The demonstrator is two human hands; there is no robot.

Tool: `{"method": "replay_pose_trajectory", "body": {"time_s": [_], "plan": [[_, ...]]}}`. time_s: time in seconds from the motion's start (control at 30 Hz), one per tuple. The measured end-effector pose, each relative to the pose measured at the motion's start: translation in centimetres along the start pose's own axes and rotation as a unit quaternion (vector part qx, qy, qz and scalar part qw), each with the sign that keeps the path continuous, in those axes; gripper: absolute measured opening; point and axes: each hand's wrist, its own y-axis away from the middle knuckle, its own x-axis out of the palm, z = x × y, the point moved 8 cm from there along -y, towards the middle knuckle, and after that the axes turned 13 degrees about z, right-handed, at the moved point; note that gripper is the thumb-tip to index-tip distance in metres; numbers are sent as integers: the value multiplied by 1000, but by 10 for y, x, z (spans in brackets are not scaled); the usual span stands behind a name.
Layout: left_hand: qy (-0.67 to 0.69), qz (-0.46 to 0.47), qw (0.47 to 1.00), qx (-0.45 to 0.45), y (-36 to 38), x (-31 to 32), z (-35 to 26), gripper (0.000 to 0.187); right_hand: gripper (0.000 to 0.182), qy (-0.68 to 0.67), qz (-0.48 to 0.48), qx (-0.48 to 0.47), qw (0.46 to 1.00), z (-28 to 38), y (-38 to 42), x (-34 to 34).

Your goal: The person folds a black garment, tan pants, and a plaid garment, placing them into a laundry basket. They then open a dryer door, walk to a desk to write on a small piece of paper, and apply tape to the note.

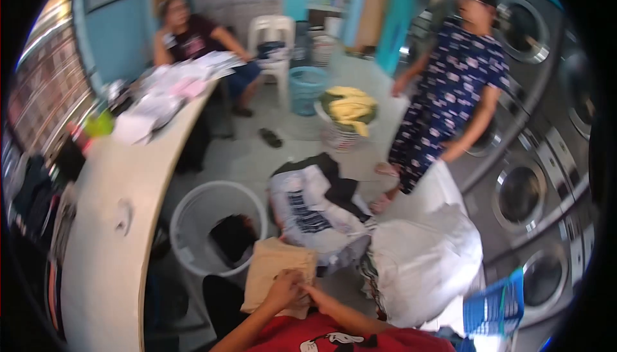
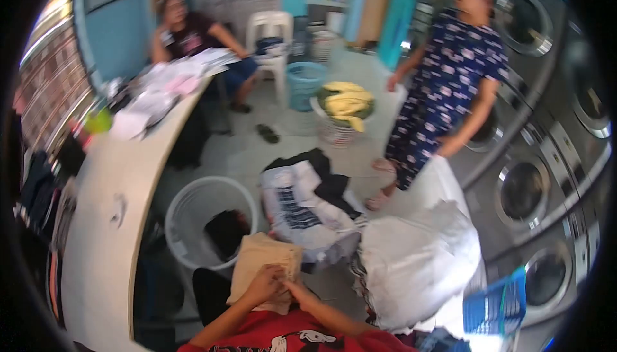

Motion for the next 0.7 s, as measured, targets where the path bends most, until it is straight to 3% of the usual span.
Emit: {"method": "replay_pose_trajectory", "body": {"time_s": [0.03,0.1,0.13,0.2,0.23,0.37,0.53,0.7], "plan": [[-12,28,999,19,0,-1,-17,42,50,10,5,-13,1000,-2,-2,-1],[-197,-77,977,-13,4,-25,-40,41,48,25,32,-23,999,-10,-11,-3],[-201,-71,977,-4,-2,-21,-32,41,48,21,26,-31,999,-9,-11,-6],[-217,-130,958,137,-3,-12,-27,38,48,-5,29,-1,1000,-12,-8,-4],[-214,-110,963,123,-5,-7,-16,40,59,13,30,-25,999,-14,-12,-7],[-201,-95,967,121,-8,-3,-11,42,57,-11,43,-11,999,-11,-7,-3],[-197,-94,969,116,-8,-3,-3,42,71,31,63,11,997,3,4,10],[-197,-92,970,105,-8,-4,-3,41,73,38,71,-31,996,16,13,22]]}}
